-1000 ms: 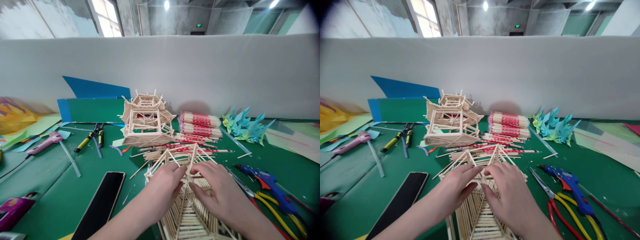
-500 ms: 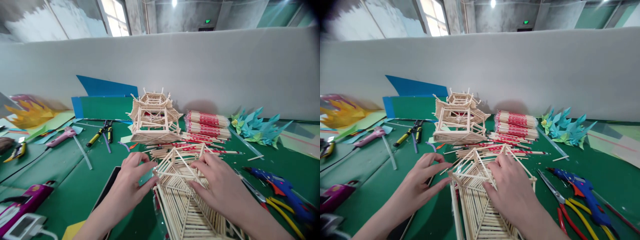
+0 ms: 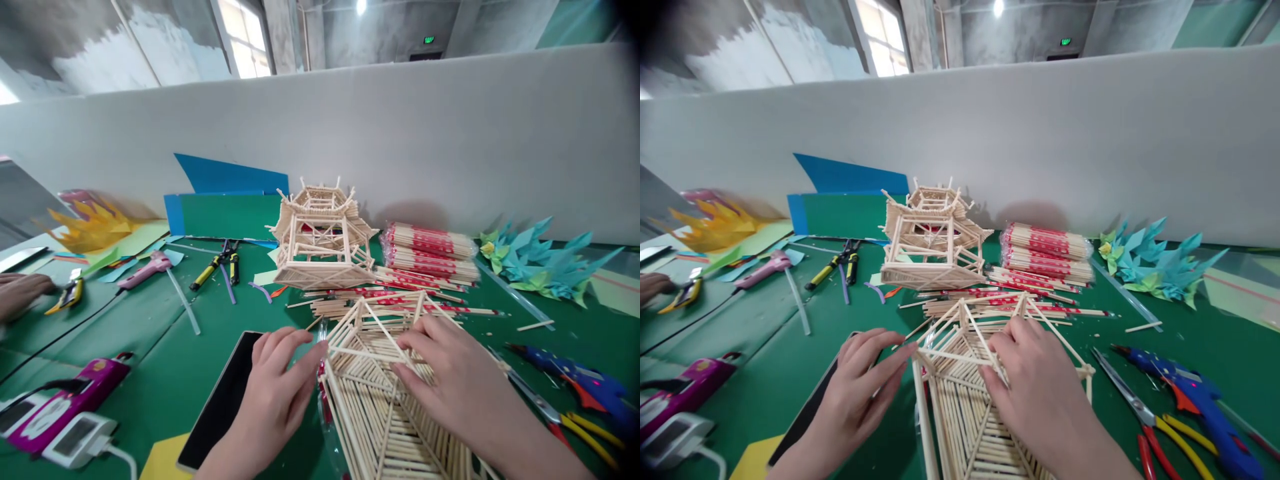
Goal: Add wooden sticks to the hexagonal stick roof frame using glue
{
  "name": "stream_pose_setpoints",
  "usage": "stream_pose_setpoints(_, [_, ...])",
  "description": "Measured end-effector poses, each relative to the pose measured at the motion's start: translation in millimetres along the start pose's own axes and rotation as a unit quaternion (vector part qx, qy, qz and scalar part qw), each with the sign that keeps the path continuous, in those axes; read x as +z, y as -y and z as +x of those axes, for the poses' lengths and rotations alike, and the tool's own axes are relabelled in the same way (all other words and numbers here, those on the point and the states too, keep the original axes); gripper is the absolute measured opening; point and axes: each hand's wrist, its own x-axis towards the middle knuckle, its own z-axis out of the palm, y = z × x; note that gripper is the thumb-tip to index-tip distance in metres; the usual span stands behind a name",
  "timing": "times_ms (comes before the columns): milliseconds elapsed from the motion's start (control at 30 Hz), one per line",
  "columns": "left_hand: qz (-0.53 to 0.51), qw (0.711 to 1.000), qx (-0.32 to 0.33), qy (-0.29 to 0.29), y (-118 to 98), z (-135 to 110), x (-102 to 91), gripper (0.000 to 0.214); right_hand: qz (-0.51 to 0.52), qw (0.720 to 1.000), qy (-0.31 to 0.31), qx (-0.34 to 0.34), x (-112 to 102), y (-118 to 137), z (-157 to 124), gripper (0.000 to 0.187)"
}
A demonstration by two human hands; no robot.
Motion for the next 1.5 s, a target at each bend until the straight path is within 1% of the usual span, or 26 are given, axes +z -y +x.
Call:
stream_pose_setpoints(133, [0.039,0.999,-0.009,-0.011,-1,-4,3.3,0.033,0.000,1.000,-0.004,0.004,2,-1,0,0.013])
stream_pose_setpoints(233, [0.048,0.998,-0.023,-0.045,-3,-3,5.9,0.029,-0.001,1.000,-0.009,0.006,3,0,0,0.013])
stream_pose_setpoints(433, [0.104,0.990,0.003,-0.091,-4,0,9.4,0.025,0.005,1.000,-0.005,0.010,-1,3,2,0.013])
stream_pose_setpoints(533, [0.127,0.987,0.007,-0.095,-4,1,9.7,0.025,0.004,1.000,-0.004,0.014,-3,4,3,0.014])
stream_pose_setpoints(700, [0.130,0.986,0.012,-0.105,-4,1,10.2,0.026,-0.003,1.000,-0.006,0.015,-4,5,3,0.014])
stream_pose_setpoints(833, [0.130,0.987,0.017,-0.094,-2,-2,12.0,0.025,0.001,1.000,-0.007,0.021,-3,5,2,0.012])
stream_pose_setpoints(1000, [0.101,0.990,-0.014,-0.097,-2,-5,14.0,0.026,0.000,1.000,-0.011,0.024,-2,4,1,0.012])
stream_pose_setpoints(1167, [0.113,0.989,0.001,-0.099,-2,-5,15.1,0.026,0.012,1.000,-0.003,0.021,-2,4,1,0.012])
stream_pose_setpoints(1367, [0.131,0.984,0.009,-0.124,-2,-5,15.8,0.027,0.015,1.000,-0.009,0.018,1,2,1,0.010])
stream_pose_setpoints(1433, [0.100,0.989,-0.010,-0.109,-1,-6,13.2,0.028,0.018,1.000,-0.010,0.017,1,2,1,0.009])
stream_pose_setpoints(1500, [0.033,0.997,-0.029,-0.069,-1,-8,10.0,0.033,0.020,1.000,-0.007,0.016,1,2,0,0.010])
